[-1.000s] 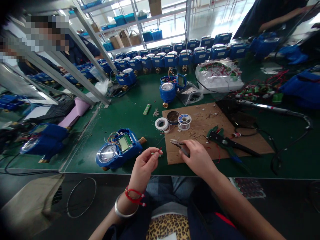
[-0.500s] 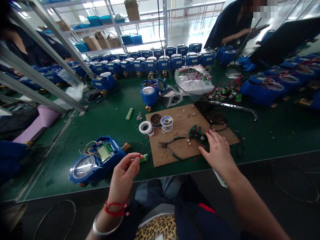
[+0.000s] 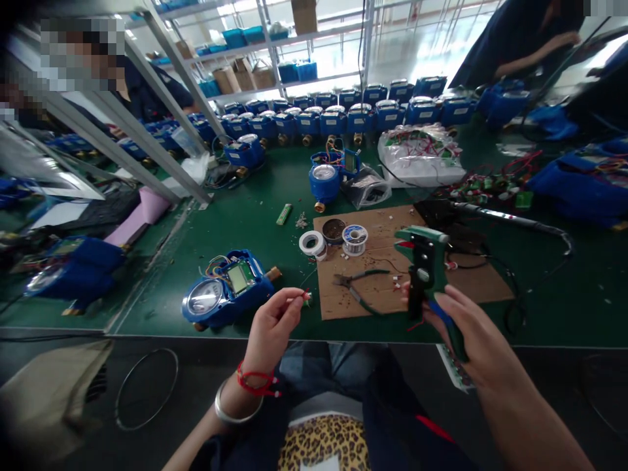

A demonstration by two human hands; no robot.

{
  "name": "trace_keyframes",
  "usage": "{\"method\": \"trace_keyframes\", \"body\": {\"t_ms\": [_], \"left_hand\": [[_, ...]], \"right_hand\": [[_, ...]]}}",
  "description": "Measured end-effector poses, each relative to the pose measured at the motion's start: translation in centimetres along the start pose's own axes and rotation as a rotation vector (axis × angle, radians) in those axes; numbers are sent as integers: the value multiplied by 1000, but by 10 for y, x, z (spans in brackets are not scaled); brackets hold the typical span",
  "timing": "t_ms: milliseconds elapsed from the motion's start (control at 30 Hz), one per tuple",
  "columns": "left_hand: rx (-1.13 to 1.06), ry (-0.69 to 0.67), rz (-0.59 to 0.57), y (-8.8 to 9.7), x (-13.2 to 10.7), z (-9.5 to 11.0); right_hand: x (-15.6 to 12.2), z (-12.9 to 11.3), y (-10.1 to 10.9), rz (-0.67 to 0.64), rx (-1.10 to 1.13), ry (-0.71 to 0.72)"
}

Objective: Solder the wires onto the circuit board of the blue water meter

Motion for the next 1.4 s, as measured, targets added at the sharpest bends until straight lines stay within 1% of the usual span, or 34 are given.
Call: {"method": "trace_keyframes", "body": {"t_ms": [33,67,100,167,233,300,367,467,667,800,933,1100,1400], "left_hand": [[33,-19,13,0,-1,2],[71,-43,28,0,-1,5],[116,-72,46,1,-2,8],[218,-151,81,1,-5,13],[317,-248,111,2,-9,18],[397,-338,132,2,-13,19],[454,-404,155,4,-17,20],[504,-465,174,5,-19,20],[539,-539,159,4,-21,20],[565,-551,168,4,-21,17],[582,-527,164,4,-21,14],[577,-538,167,5,-22,17],[645,-567,190,2,-23,17]], "right_hand": [[-7,-2,-24,-112,265,-72],[-15,-3,-47,-219,453,-161],[-24,-4,-69,-329,587,-259],[-40,-7,-106,-549,721,-398],[-50,-9,-129,-687,804,-472],[-52,-10,-140,-740,881,-497],[-51,-12,-145,-759,910,-500],[-49,-16,-149,-773,903,-483],[-48,-15,-151,-733,949,-480],[-49,-13,-151,-738,936,-478],[-50,-12,-151,-720,921,-491],[-49,-14,-153,-719,911,-487],[-49,-20,-149,-689,849,-478]]}}
Point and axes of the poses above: each hand's wrist, its own x-axis towards the middle knuckle, its own y-axis out of the back of the hand, z = x × y, the point moved 7 cm from there along x, towards the middle knuckle, and after that the axes turned 12 degrees about y, right-handed, at the moved point
